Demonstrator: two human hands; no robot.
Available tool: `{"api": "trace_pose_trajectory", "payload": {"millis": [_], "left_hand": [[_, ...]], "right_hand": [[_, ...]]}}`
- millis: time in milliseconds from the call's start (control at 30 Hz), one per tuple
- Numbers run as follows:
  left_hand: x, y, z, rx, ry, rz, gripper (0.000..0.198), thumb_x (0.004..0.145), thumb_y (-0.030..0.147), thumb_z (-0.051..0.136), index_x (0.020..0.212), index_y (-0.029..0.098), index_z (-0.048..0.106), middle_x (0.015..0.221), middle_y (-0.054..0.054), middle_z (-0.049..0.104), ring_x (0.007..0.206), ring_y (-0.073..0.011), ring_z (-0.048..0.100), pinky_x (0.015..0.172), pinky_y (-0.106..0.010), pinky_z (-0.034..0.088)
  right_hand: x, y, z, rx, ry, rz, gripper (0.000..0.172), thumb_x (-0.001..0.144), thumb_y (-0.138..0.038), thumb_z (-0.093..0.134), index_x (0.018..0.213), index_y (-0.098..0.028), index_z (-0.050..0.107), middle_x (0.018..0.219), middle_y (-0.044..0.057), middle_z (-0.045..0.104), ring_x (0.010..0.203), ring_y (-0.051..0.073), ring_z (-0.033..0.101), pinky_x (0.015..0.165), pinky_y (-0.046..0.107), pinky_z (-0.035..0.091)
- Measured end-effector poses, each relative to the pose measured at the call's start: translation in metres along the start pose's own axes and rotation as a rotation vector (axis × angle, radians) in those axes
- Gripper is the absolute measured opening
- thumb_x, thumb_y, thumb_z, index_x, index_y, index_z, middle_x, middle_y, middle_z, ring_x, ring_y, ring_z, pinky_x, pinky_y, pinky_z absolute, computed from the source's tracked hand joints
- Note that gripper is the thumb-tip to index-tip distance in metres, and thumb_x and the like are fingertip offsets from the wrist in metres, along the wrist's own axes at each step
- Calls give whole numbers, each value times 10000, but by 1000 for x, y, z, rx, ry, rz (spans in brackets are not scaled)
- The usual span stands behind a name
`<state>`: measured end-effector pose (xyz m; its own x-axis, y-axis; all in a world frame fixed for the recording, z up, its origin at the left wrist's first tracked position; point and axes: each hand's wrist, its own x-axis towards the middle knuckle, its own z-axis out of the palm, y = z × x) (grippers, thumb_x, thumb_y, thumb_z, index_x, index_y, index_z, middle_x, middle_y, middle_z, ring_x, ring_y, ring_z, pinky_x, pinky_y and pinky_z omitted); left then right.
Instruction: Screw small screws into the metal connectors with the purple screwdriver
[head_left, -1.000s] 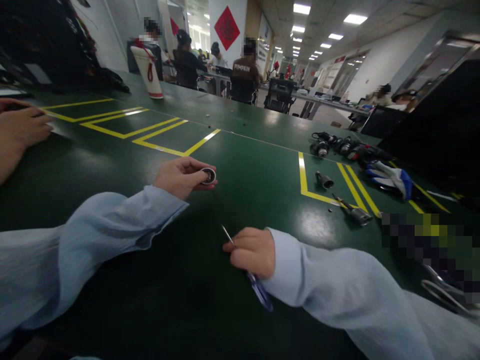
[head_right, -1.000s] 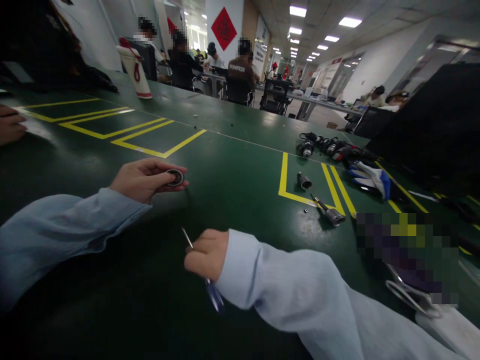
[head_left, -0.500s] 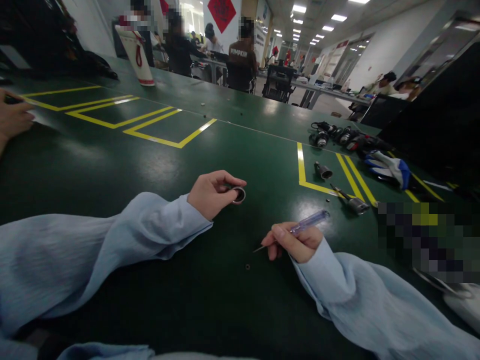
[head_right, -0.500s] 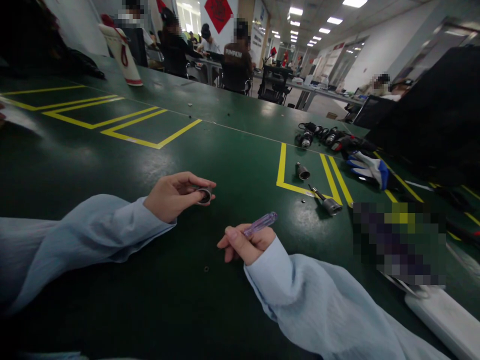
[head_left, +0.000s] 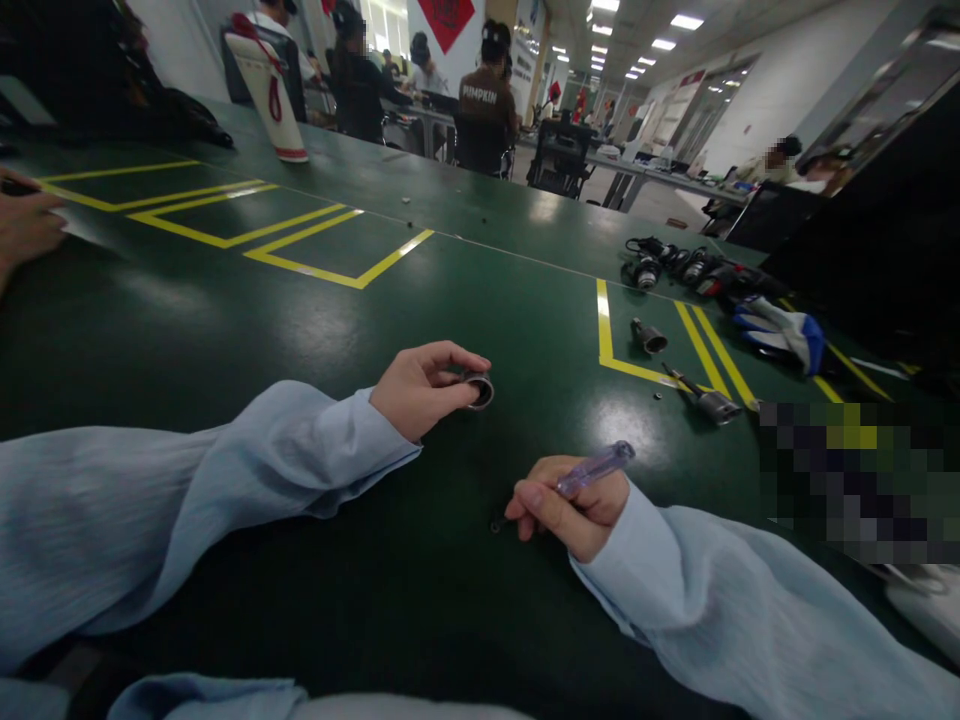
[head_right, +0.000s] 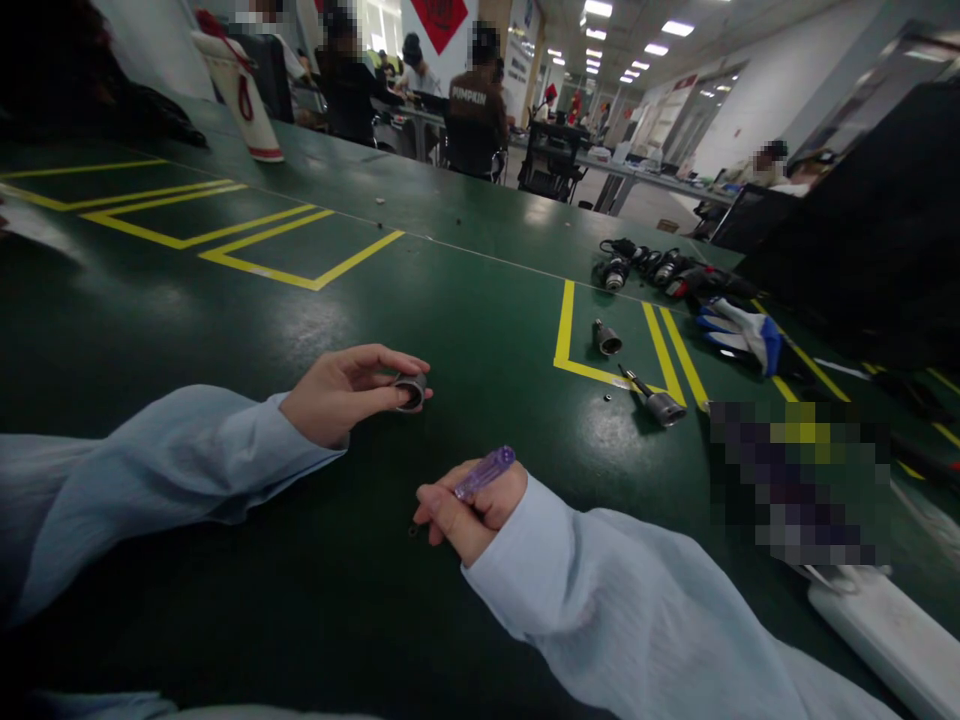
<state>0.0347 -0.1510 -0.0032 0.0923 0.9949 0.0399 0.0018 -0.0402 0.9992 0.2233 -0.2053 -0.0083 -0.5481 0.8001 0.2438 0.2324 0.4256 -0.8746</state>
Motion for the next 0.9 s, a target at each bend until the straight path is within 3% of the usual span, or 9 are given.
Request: {"api": "trace_pose_trajectory", "payload": {"millis": [133, 233, 400, 533, 900], "left_hand": [[-1, 0, -2, -75, -34, -80, 323, 532, 82, 628, 852, 114, 601, 716, -39, 666, 720, -211, 646, 744, -397, 507], [-2, 1, -2, -137, -22, -80, 348, 524, 88, 642, 870, 111, 605, 779, -51, 668, 779, -225, 639, 776, -419, 496], [-4, 5, 1, -168, -13, -65, 368, 491, 76, 673, 851, 111, 602, 895, -73, 661, 855, -226, 620, 757, -389, 510], [-7, 8, 5, -73, -41, -89, 355, 516, 93, 669, 865, 114, 608, 824, -57, 677, 784, -191, 635, 760, -348, 506], [-15, 12, 11, 61, -44, -9, 303, 561, 122, 634, 860, 112, 584, 811, -65, 675, 759, -191, 642, 741, -322, 511]], "right_hand": [[1, -4, 1, -227, -40, -391, 170, 781, -155, 472, 699, -116, 616, 598, 49, 642, 570, 118, 580, 563, 245, 465], [2, -3, 0, -281, -30, -496, 124, 755, -118, 495, 784, -105, 616, 689, 69, 666, 615, 128, 594, 581, 245, 487], [7, -5, -8, -322, 128, -579, 159, 757, -89, 483, 862, -76, 602, 759, 108, 668, 684, 142, 612, 633, 259, 508], [17, -5, -10, -429, 241, -621, 158, 757, -80, 481, 865, -79, 596, 766, 116, 663, 693, 142, 608, 633, 262, 509], [38, 3, -2, -568, 304, -710, 146, 771, -97, 486, 794, -39, 618, 723, 136, 669, 647, 165, 610, 590, 281, 514]]}}
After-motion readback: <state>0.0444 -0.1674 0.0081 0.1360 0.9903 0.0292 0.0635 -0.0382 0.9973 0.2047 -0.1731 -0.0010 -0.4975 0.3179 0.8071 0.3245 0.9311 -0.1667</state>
